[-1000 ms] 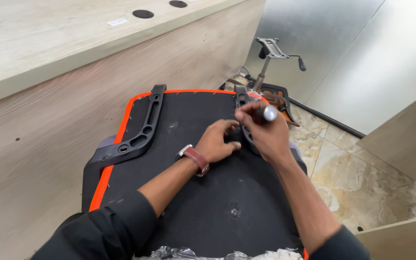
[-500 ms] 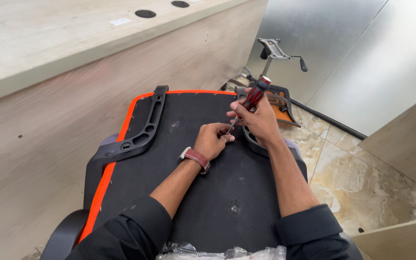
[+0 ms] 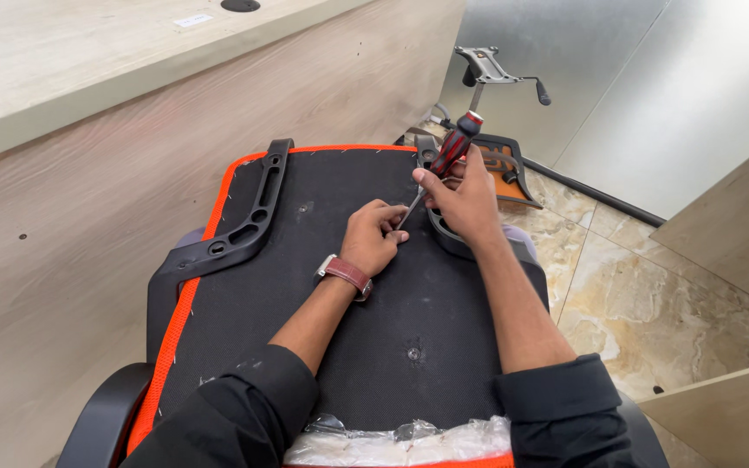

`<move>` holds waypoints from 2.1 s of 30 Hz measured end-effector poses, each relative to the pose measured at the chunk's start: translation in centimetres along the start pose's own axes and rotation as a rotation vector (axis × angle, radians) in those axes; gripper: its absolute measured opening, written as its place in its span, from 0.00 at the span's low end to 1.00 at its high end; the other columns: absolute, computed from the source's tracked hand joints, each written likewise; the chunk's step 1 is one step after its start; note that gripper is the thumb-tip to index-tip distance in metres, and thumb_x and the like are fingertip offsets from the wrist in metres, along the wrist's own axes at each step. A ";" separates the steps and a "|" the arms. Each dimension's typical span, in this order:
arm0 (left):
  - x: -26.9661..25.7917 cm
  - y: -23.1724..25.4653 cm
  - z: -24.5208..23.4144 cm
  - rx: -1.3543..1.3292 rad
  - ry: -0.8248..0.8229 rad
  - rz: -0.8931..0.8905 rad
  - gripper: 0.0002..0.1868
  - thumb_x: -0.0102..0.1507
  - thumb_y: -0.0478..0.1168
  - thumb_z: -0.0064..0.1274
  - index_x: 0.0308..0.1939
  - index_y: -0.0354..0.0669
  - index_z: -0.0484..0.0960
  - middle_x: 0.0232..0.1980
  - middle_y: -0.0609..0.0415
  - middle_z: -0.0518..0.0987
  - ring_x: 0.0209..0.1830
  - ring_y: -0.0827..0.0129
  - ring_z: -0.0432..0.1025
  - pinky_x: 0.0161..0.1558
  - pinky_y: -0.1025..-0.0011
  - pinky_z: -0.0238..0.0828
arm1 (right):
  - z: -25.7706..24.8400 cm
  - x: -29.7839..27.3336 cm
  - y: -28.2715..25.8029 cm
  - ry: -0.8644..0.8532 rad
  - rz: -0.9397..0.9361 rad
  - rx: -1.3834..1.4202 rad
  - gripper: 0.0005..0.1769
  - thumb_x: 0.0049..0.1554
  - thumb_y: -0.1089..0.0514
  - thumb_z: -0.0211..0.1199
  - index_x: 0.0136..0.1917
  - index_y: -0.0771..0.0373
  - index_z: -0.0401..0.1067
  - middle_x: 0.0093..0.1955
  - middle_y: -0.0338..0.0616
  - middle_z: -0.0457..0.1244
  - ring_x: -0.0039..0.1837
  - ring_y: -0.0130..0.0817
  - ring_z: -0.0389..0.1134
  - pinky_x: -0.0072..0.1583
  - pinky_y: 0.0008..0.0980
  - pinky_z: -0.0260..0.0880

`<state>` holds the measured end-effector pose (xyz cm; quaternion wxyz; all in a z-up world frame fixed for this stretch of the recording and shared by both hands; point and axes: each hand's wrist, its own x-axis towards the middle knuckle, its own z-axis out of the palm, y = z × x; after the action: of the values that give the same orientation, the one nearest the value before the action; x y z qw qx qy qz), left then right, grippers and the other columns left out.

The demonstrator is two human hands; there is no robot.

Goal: The person uses a screwdriver to tighten screws into a black and orange upholstered chair backrest. They work on one screw at a time, holding the backrest steady with one hand while turning the screwdriver with the other.

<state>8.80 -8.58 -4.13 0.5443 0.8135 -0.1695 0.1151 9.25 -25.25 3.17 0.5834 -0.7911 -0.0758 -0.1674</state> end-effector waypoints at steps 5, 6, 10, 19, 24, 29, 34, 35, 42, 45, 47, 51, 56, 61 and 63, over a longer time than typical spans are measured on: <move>0.1 -1.6 -3.6 0.269 0.129 0.012 0.19 0.51 0.33 0.68 0.46 0.47 0.90 0.47 0.56 0.82 0.50 0.62 0.74 0.56 0.65 0.71 | 3.6 -0.2 -0.5 0.046 0.022 0.064 0.33 0.57 0.58 0.69 0.67 0.66 0.54 0.51 0.50 0.69 0.49 0.35 0.76 0.45 0.33 0.84; 0.2 -1.9 -4.6 0.405 0.158 -0.062 0.18 0.52 0.36 0.69 0.46 0.48 0.89 0.50 0.56 0.81 0.56 0.60 0.69 0.59 0.59 0.63 | 4.5 -0.1 -0.5 0.021 -0.007 0.078 0.32 0.57 0.59 0.68 0.67 0.66 0.54 0.51 0.49 0.69 0.50 0.34 0.76 0.46 0.33 0.84; 0.6 -3.3 -8.6 0.746 0.335 -0.206 0.19 0.49 0.42 0.70 0.44 0.52 0.91 0.61 0.54 0.77 0.67 0.54 0.59 0.62 0.47 0.44 | 8.4 1.0 -0.7 -0.083 -0.113 0.080 0.30 0.59 0.61 0.66 0.68 0.67 0.55 0.52 0.48 0.69 0.51 0.33 0.76 0.49 0.31 0.84; 2.0 -5.5 -10.3 0.663 0.136 -0.355 0.12 0.56 0.36 0.62 0.39 0.60 0.92 0.54 0.66 0.81 0.60 0.63 0.65 0.65 0.54 0.50 | 14.8 2.6 -1.1 -0.084 -0.182 0.136 0.33 0.59 0.65 0.64 0.73 0.67 0.54 0.50 0.49 0.69 0.46 0.31 0.75 0.46 0.29 0.80; 1.2 -4.7 -10.2 0.662 0.189 -0.310 0.13 0.53 0.36 0.60 0.39 0.54 0.92 0.51 0.63 0.81 0.59 0.61 0.65 0.65 0.53 0.49 | 14.6 2.4 -0.2 -0.028 -0.128 0.259 0.34 0.60 0.66 0.62 0.75 0.66 0.53 0.52 0.48 0.69 0.48 0.30 0.75 0.47 0.29 0.81; 0.6 -3.1 -10.3 0.670 0.222 -0.265 0.10 0.54 0.39 0.61 0.38 0.53 0.92 0.49 0.64 0.81 0.59 0.62 0.65 0.64 0.53 0.51 | 14.1 2.1 -0.3 0.038 -0.085 0.355 0.28 0.62 0.65 0.62 0.73 0.67 0.58 0.54 0.47 0.69 0.49 0.30 0.76 0.48 0.30 0.81; 0.5 -3.1 -10.2 0.680 0.251 -0.252 0.08 0.58 0.43 0.62 0.40 0.54 0.92 0.47 0.67 0.82 0.58 0.65 0.66 0.63 0.52 0.51 | 14.4 2.2 -1.5 0.008 -0.152 0.238 0.36 0.61 0.64 0.62 0.78 0.64 0.52 0.51 0.47 0.70 0.48 0.29 0.76 0.48 0.29 0.81; 0.5 -3.3 -10.1 0.683 0.256 -0.264 0.08 0.58 0.43 0.62 0.40 0.54 0.92 0.48 0.67 0.82 0.58 0.65 0.66 0.63 0.52 0.51 | 14.5 2.1 -1.6 -0.007 -0.182 0.201 0.37 0.61 0.64 0.62 0.79 0.64 0.51 0.51 0.47 0.70 0.48 0.29 0.76 0.48 0.29 0.81; 0.7 -5.1 -9.8 0.714 0.264 -0.259 0.07 0.62 0.43 0.60 0.42 0.55 0.92 0.49 0.67 0.82 0.58 0.66 0.66 0.63 0.55 0.52 | 15.0 2.3 -1.0 -0.034 -0.265 0.144 0.39 0.62 0.65 0.62 0.81 0.64 0.49 0.51 0.47 0.70 0.50 0.29 0.76 0.50 0.28 0.82; 0.8 -5.4 -9.7 0.723 0.264 -0.282 0.08 0.63 0.44 0.59 0.43 0.55 0.91 0.49 0.67 0.82 0.58 0.67 0.67 0.64 0.57 0.53 | 15.2 2.3 -1.0 -0.032 -0.329 0.100 0.39 0.62 0.65 0.61 0.82 0.63 0.48 0.49 0.46 0.70 0.49 0.28 0.76 0.50 0.28 0.82; 0.8 -5.6 -9.6 0.723 0.265 -0.290 0.08 0.64 0.44 0.59 0.44 0.55 0.91 0.50 0.67 0.82 0.57 0.67 0.67 0.64 0.57 0.53 | 15.4 2.2 -1.1 -0.015 -0.372 0.037 0.39 0.62 0.64 0.62 0.82 0.63 0.48 0.46 0.45 0.71 0.47 0.29 0.76 0.49 0.28 0.80; 0.7 -5.9 -9.7 0.727 0.255 -0.279 0.09 0.64 0.44 0.59 0.45 0.54 0.90 0.50 0.66 0.82 0.57 0.66 0.67 0.63 0.56 0.53 | 15.8 1.8 -1.3 0.047 -0.411 0.003 0.43 0.60 0.60 0.67 0.81 0.64 0.49 0.45 0.47 0.70 0.45 0.32 0.76 0.46 0.30 0.78; 0.9 -6.1 -9.8 0.703 0.244 -0.298 0.09 0.64 0.45 0.58 0.45 0.53 0.91 0.50 0.65 0.82 0.56 0.66 0.67 0.63 0.56 0.54 | 16.8 2.3 -1.4 0.060 -0.460 -0.069 0.42 0.59 0.55 0.71 0.79 0.65 0.54 0.46 0.48 0.71 0.45 0.34 0.76 0.46 0.32 0.77; 1.0 -6.1 -9.9 0.713 0.245 -0.312 0.09 0.64 0.46 0.59 0.44 0.53 0.91 0.49 0.65 0.82 0.55 0.65 0.67 0.63 0.56 0.55 | 17.6 3.7 -1.3 0.083 -0.320 -0.109 0.28 0.57 0.53 0.73 0.65 0.67 0.67 0.44 0.47 0.71 0.43 0.34 0.75 0.46 0.34 0.75; 1.1 -6.3 -9.8 0.709 0.246 -0.322 0.09 0.64 0.46 0.59 0.44 0.53 0.91 0.48 0.65 0.82 0.55 0.65 0.68 0.62 0.56 0.55 | 17.5 3.5 -0.9 0.058 -0.263 -0.097 0.22 0.57 0.53 0.73 0.58 0.67 0.73 0.45 0.47 0.71 0.43 0.34 0.75 0.46 0.34 0.75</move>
<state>12.34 2.54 -5.30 0.2577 0.9469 0.0766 0.1763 15.34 -8.62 0.64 0.5196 -0.7964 -0.1535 -0.2686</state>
